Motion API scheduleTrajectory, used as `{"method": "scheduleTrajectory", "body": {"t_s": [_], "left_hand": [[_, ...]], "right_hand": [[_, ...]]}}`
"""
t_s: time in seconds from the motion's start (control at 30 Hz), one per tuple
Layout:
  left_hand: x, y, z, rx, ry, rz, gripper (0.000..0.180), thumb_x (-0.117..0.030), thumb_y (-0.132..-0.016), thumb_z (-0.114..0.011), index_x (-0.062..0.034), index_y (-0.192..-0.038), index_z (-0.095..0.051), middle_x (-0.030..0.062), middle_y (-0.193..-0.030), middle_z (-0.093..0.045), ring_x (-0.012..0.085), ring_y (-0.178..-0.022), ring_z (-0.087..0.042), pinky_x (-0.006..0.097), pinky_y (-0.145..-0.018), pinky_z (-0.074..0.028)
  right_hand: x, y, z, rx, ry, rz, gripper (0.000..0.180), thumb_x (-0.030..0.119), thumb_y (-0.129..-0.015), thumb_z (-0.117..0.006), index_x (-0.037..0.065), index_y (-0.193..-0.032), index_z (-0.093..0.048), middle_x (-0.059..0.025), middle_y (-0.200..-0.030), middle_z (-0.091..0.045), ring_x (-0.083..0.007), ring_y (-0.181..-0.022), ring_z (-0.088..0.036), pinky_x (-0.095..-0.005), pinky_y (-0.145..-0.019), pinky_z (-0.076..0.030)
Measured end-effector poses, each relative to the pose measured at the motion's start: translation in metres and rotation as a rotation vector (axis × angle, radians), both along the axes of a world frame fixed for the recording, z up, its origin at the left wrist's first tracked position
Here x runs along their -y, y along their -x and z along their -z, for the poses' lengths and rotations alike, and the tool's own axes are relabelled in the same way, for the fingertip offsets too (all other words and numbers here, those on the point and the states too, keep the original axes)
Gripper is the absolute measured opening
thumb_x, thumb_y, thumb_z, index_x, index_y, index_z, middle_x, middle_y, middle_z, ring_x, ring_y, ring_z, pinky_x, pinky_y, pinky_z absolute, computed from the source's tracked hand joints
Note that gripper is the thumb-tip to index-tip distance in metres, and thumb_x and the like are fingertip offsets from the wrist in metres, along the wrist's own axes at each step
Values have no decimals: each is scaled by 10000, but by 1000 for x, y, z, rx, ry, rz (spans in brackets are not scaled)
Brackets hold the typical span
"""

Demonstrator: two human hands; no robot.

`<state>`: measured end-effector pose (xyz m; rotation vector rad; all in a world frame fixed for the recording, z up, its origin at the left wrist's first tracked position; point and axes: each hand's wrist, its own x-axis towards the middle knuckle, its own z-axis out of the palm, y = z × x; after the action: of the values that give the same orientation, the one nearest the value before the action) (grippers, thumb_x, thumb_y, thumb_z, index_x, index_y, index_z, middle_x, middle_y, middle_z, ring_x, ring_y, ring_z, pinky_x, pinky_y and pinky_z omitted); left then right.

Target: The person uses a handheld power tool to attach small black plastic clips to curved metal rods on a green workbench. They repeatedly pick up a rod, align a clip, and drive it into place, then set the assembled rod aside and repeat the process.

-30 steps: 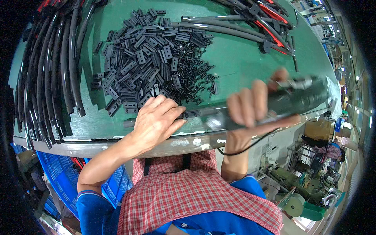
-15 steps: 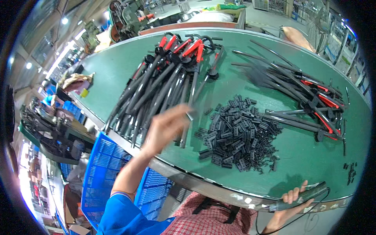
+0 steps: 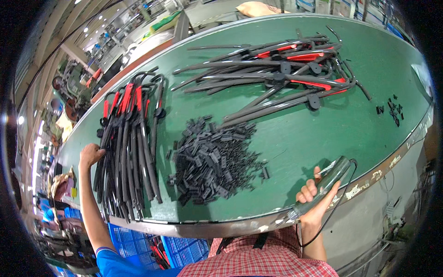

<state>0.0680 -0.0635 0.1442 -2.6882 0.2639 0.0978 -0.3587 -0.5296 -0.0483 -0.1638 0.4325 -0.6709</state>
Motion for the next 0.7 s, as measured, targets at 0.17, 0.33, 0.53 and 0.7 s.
{"method": "scheduleTrajectory", "body": {"t_s": [0.17, 0.33, 0.53, 0.7], "left_hand": [[263, 2, 64, -164, 742, 778, 261, -192, -859, -586, -24, -1048, -652, 161, -1019, -644, 335, -954, -614, 395, -818, -486], [432, -37, 176, 220, 569, 1188, 321, -131, -820, -572, -38, -1128, -578, 169, -1095, -606, 325, -1040, -573, 424, -897, -457], [435, -3, 128, -232, 477, 1098, 361, -175, -742, -644, 10, -1044, -576, 188, -1011, -581, 346, -922, -580, 420, -787, -467], [383, 130, 81, -1037, 789, 518, 320, -319, -940, -521, -21, -1040, -582, 36, -660, -532, 130, -522, -486, 279, -483, -403]], "right_hand": [[-1, 4, 6, -18, -63, -15, 708, 722, -872, -331, 116, -1180, -527, 8, -576, -404, -115, -435, -348, -283, -433, -310], [3, 3, -1, 36, -118, -86, 753, 752, -855, -296, 109, -1193, -499, -4, -581, -386, -130, -464, -357, -303, -482, -316], [6, 10, 4, 71, -84, -63, 731, 728, -876, -286, 106, -1206, -483, -27, -602, -395, -152, -490, -375, -324, -516, -347], [7, 8, 6, 104, -103, -98, 692, 711, -878, -329, 106, -1180, -476, -32, -617, -420, -155, -497, -386, -325, -517, -343]]}}
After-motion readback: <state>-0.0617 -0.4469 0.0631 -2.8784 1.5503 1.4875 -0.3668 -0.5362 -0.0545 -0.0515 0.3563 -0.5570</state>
